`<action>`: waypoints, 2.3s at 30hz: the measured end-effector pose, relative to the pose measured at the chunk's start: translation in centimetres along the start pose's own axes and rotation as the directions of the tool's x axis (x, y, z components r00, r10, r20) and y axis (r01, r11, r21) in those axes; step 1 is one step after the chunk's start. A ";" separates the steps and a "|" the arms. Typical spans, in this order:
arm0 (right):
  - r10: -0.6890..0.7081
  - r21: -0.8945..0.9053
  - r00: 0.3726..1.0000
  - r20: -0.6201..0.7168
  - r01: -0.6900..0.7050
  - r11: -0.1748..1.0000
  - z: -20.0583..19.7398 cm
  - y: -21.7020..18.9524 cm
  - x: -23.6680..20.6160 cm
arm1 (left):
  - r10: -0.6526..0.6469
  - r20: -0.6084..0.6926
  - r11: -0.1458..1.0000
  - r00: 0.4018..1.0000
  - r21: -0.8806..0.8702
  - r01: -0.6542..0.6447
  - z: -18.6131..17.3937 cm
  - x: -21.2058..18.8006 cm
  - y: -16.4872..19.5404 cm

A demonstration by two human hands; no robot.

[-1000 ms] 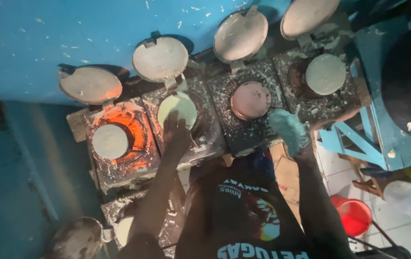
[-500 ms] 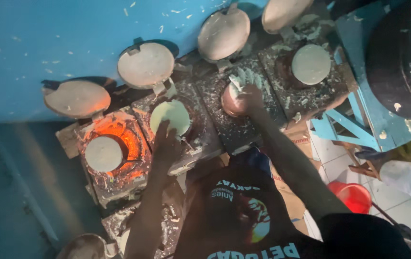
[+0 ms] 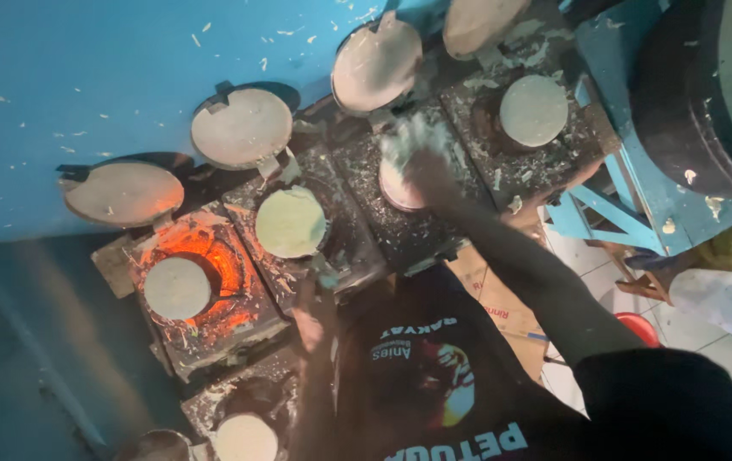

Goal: The person cooks flatbreads on a row of round charcoal-heated griddle presses. They press dough onto the hot plates, flip and reposition the flatbreads as they cook, and stack the finished flatbreads in a cloth-lined woven basket.

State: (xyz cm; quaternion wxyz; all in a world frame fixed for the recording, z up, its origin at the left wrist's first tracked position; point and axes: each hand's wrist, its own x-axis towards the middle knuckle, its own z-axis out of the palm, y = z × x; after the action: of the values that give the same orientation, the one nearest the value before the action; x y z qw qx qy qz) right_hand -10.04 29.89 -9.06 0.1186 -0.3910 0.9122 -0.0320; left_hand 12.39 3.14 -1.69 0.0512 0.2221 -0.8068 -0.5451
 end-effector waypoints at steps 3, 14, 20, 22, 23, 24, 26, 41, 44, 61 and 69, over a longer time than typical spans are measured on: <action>-0.096 0.025 0.987 0.128 0.093 0.995 0.9 -4.4 -0.7 | -0.006 0.037 0.980 0.999 0.199 -0.002 1.2 -1.6 1.0; 0.042 0.047 0.997 -0.061 -0.039 0.998 -1.0 3.1 1.4 | 0.217 -0.173 0.954 0.961 0.247 -0.171 4.0 -1.1 5.4; -0.143 0.222 0.943 -0.301 0.215 0.951 -2.8 8.2 -1.6 | 0.415 -0.172 0.840 0.893 0.450 -0.303 5.1 5.6 5.5; 0.101 0.152 0.952 -0.288 -0.059 0.987 -4.2 13.5 -2.7 | 0.307 -0.227 0.899 0.924 0.387 -0.204 5.4 7.5 5.8; 0.219 0.092 0.939 -0.264 -0.201 0.975 -4.7 15.0 -2.3 | 0.246 -0.250 0.924 0.937 0.353 -0.148 5.8 8.4 6.2; 0.213 0.100 0.944 -0.253 -0.193 0.976 -4.9 15.5 -1.7 | 0.189 -0.249 0.908 0.950 0.413 -0.072 6.4 9.1 6.6; 0.103 0.102 0.966 -0.236 -0.080 0.992 -5.1 14.7 -0.7 | 0.088 -0.260 0.849 0.962 0.524 0.064 7.9 11.2 7.5; 0.210 0.996 0.976 0.064 -0.075 0.043 -5.6 18.8 -4.9 | -0.036 -0.401 0.927 0.915 0.329 0.181 7.5 11.9 5.8; 0.239 0.922 0.964 0.115 -0.014 -0.388 -5.3 15.7 -5.7 | -0.010 -0.390 0.719 0.921 0.637 0.278 9.3 11.6 6.3; 0.033 0.877 0.971 -0.237 0.199 0.437 -4.9 5.6 -11.4 | -0.030 -0.409 0.587 0.912 0.731 0.348 7.1 13.0 6.4; 0.237 0.941 0.963 0.125 -0.039 -0.337 -6.6 4.3 -7.0 | 0.099 -0.516 0.745 0.851 0.605 0.281 7.6 12.0 5.9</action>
State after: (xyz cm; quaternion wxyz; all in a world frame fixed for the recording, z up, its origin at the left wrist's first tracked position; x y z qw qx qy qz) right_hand -10.01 37.74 -1.96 0.3322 -0.0159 0.5508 -0.7655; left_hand -2.59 6.53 -1.35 0.1563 0.4040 -0.8895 -0.1453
